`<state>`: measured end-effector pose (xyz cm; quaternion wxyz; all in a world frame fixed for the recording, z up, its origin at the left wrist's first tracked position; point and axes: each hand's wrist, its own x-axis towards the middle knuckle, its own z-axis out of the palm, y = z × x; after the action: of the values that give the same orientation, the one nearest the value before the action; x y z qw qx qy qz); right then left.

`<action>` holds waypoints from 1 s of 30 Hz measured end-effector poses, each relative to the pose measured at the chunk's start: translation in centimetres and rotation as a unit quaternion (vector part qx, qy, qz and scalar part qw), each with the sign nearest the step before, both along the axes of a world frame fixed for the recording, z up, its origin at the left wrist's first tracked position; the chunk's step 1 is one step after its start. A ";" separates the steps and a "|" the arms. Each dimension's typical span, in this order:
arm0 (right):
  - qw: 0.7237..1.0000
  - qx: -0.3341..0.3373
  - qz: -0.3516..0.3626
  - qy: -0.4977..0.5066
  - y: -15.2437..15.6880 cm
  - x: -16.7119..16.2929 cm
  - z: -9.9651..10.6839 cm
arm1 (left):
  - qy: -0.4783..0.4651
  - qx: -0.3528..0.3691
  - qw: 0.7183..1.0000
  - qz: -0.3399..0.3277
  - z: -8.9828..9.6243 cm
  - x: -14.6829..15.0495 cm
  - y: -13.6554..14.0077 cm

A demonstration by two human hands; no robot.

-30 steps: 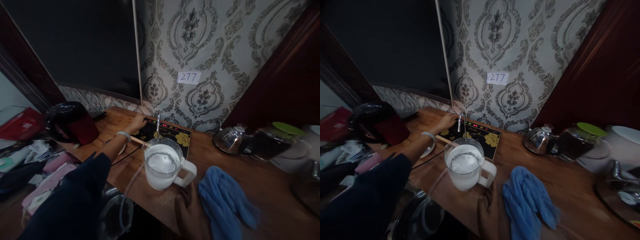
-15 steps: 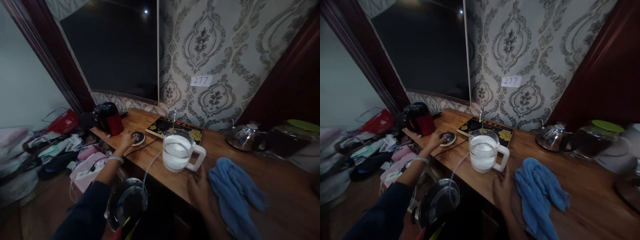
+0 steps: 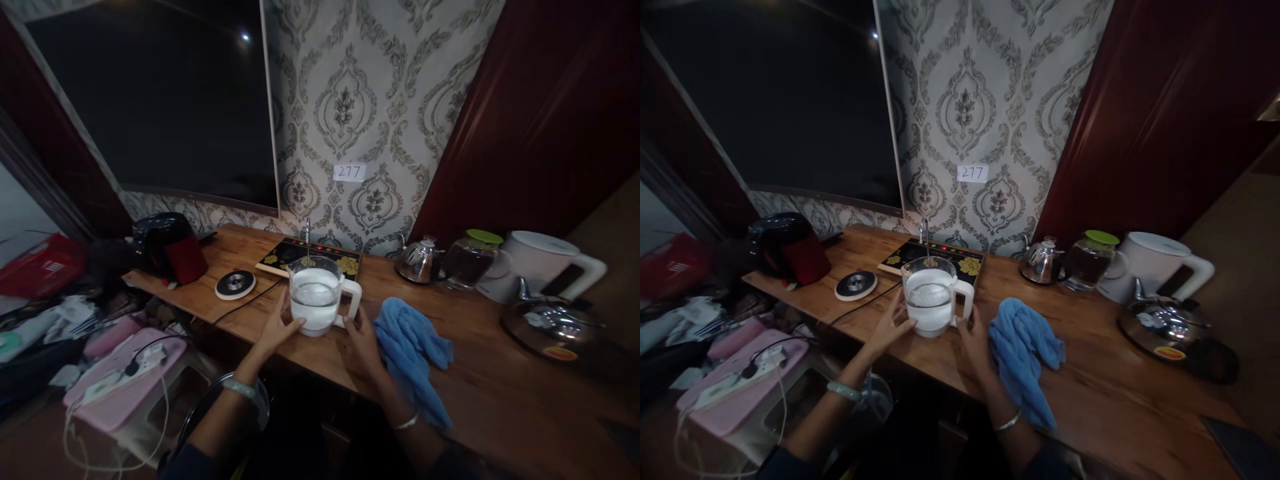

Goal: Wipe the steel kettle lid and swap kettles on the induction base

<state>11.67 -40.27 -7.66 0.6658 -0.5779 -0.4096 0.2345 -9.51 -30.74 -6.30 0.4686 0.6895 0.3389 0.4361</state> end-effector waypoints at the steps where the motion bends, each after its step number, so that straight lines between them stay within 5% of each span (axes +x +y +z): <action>1: 1.000 -0.004 0.002 -0.004 0.1 0.3 0.3 | -0.003 0.007 1.000 -0.008 0.0 0.5 0.0; 13: 0.999 -0.024 -0.009 -0.028 -1.3 0.0 0.5 | -0.013 0.046 0.998 0.032 -0.2 2.3 0.0; 23: 0.994 -0.058 0.010 -0.095 -5.0 -0.4 -1.6 | 0.020 0.028 0.999 -0.004 1.0 -0.7 -1.5; 30: 0.997 -0.037 -0.060 -0.029 -6.1 -0.5 -3.8 | 0.274 0.109 0.929 0.221 2.2 -6.5 3.1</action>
<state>11.15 -46.38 -11.41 0.6447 -0.6322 -0.3841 0.1928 -15.99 -27.62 -4.07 0.1708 0.7365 0.5486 0.3570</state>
